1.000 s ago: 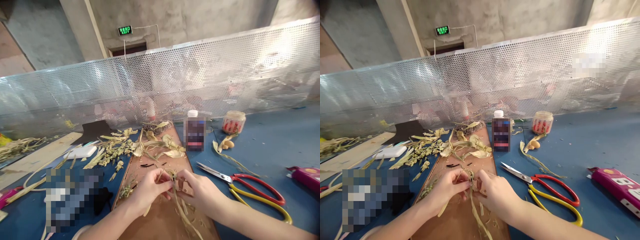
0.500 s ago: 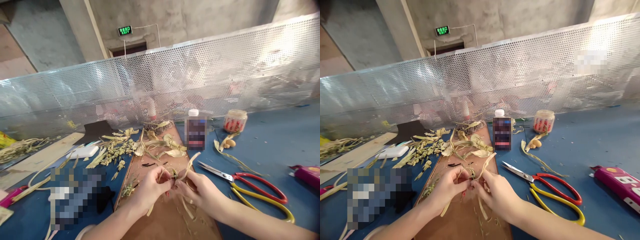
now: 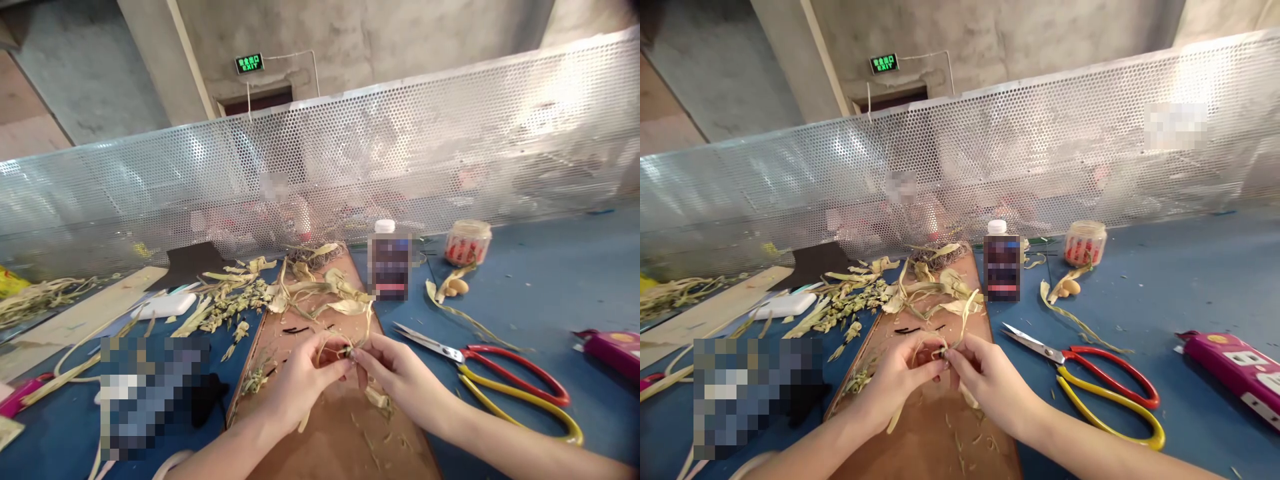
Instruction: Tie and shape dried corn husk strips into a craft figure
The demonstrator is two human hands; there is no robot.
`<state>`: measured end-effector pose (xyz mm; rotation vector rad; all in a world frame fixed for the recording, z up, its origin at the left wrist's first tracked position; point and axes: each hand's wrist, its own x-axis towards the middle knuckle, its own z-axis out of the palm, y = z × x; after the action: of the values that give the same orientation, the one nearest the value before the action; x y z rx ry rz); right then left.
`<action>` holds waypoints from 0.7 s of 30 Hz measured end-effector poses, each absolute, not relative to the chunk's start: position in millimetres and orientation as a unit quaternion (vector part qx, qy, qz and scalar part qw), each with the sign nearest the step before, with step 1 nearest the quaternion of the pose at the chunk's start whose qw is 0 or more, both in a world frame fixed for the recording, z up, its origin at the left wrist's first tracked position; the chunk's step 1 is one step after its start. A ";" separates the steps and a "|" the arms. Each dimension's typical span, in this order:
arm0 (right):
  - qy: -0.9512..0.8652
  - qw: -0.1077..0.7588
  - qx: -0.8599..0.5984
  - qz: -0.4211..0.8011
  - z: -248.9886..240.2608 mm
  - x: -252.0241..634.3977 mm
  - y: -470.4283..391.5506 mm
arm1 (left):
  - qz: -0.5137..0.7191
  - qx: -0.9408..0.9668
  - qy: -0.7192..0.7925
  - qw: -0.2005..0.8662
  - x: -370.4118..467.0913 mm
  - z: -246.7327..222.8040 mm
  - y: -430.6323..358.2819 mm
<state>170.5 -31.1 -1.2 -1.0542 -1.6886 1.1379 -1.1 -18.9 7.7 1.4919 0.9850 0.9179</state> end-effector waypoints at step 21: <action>-0.716 0.393 -0.466 0.339 -2.7 169.2 -36.0 | 0.378 0.669 0.444 0.461 -0.1 14.8 -20.8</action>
<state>169.2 -36.0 -2.7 -1.1838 -1.8168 0.8611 -0.1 -20.8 14.8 1.6456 1.0913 0.9296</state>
